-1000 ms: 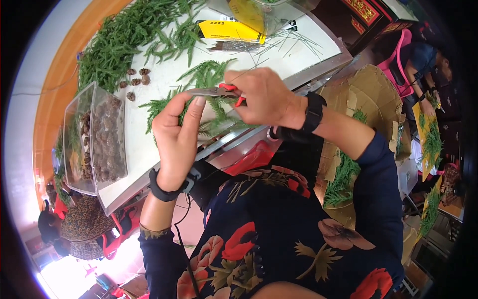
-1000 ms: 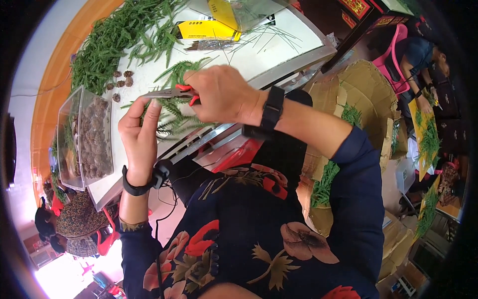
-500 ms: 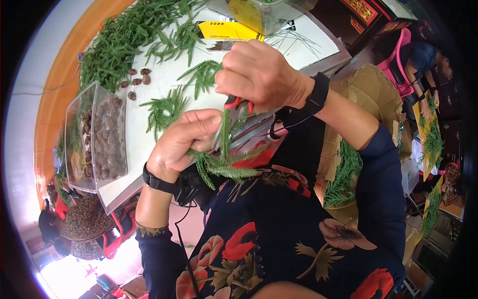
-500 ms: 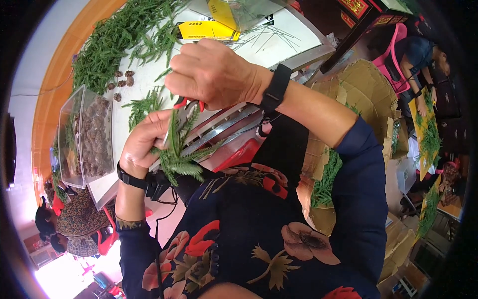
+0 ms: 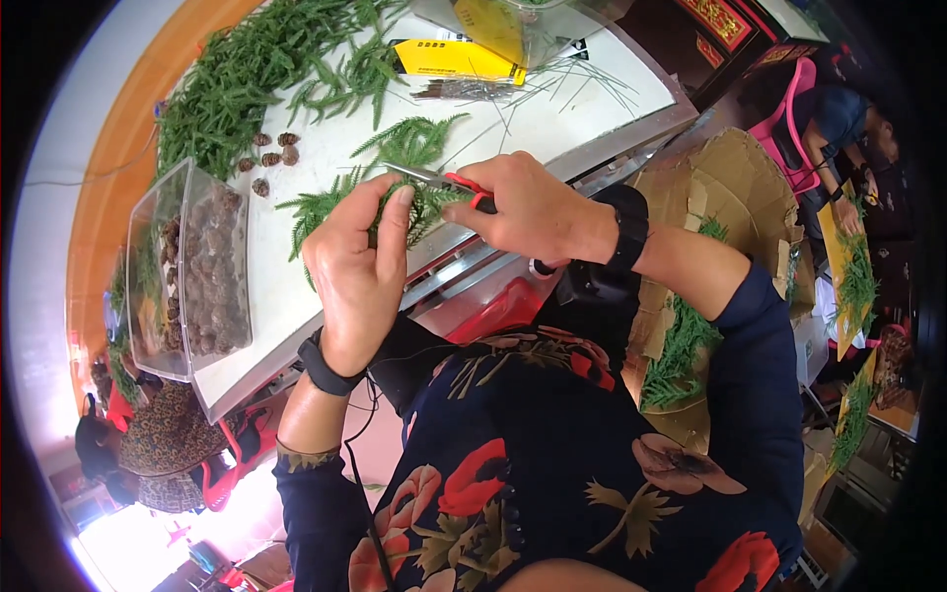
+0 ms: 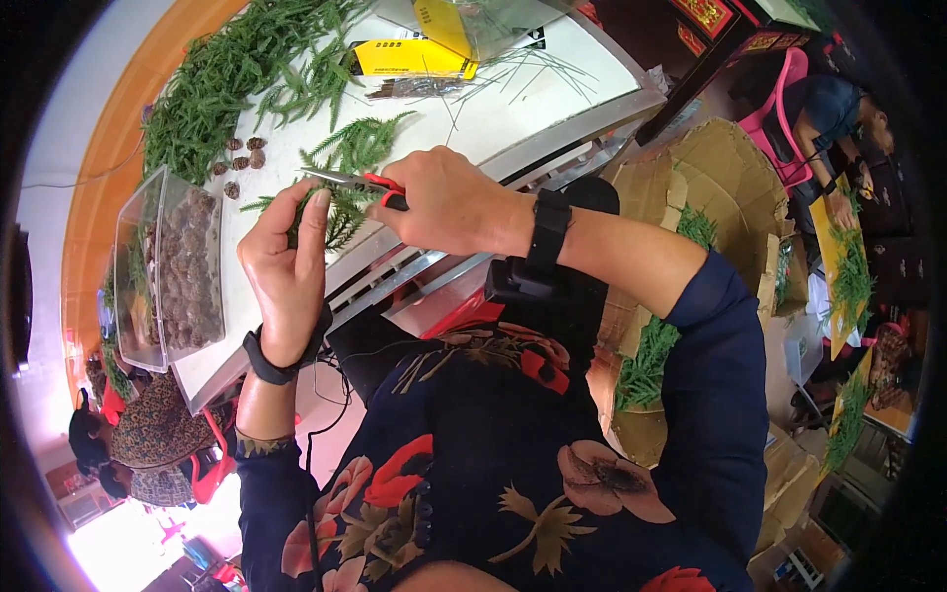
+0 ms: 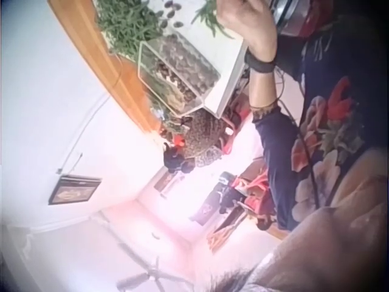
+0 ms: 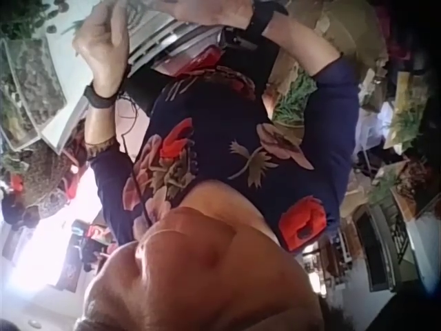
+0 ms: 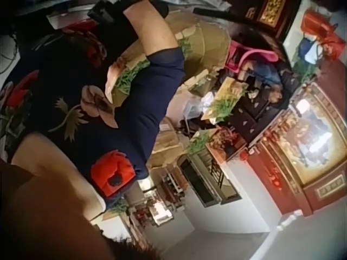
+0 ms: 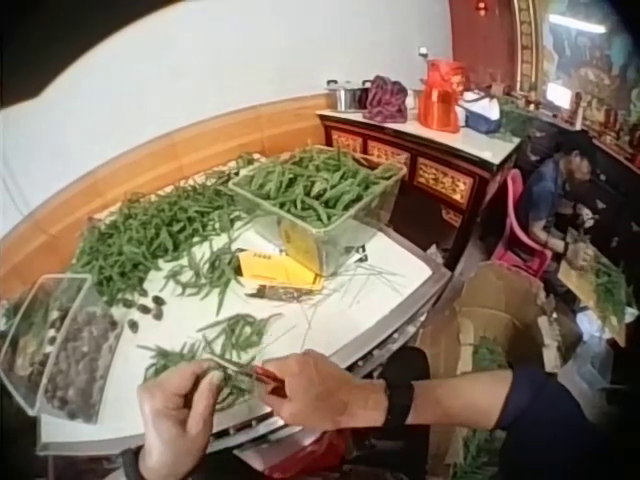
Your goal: Trimming green sprigs and attaching them to decorative bases like small pine cones.
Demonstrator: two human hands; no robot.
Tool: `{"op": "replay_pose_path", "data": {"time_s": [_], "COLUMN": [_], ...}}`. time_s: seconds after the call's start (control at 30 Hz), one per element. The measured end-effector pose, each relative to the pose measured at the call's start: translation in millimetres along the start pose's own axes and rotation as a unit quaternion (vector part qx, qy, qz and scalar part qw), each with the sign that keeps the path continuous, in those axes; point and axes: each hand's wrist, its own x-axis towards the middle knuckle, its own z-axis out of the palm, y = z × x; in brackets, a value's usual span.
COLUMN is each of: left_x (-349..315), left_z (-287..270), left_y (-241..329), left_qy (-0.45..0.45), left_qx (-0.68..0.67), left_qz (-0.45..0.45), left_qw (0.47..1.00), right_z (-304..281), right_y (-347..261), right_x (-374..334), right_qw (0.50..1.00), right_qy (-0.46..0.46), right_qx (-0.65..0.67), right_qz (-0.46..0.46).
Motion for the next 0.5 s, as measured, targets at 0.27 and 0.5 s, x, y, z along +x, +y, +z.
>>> {"op": "replay_pose_path", "data": {"time_s": [0.27,0.5], "left_x": [12.3,46.7], "left_z": [-7.0,-45.9], "left_y": [-39.8,-73.1], "left_qy": [-0.05,0.017], "left_qx": [-0.148,-0.256], "left_qz": [-0.184,-0.224], "left_qw": [0.97,0.94], "right_z": [-10.1,-1.2], "right_y": [35.7,108.7], "right_x": [18.2,21.5], "right_qw": [0.993,0.924], "right_qy": [0.06,0.245], "right_qx": [-0.079,-0.293], "right_qz": [0.069,0.017]}}
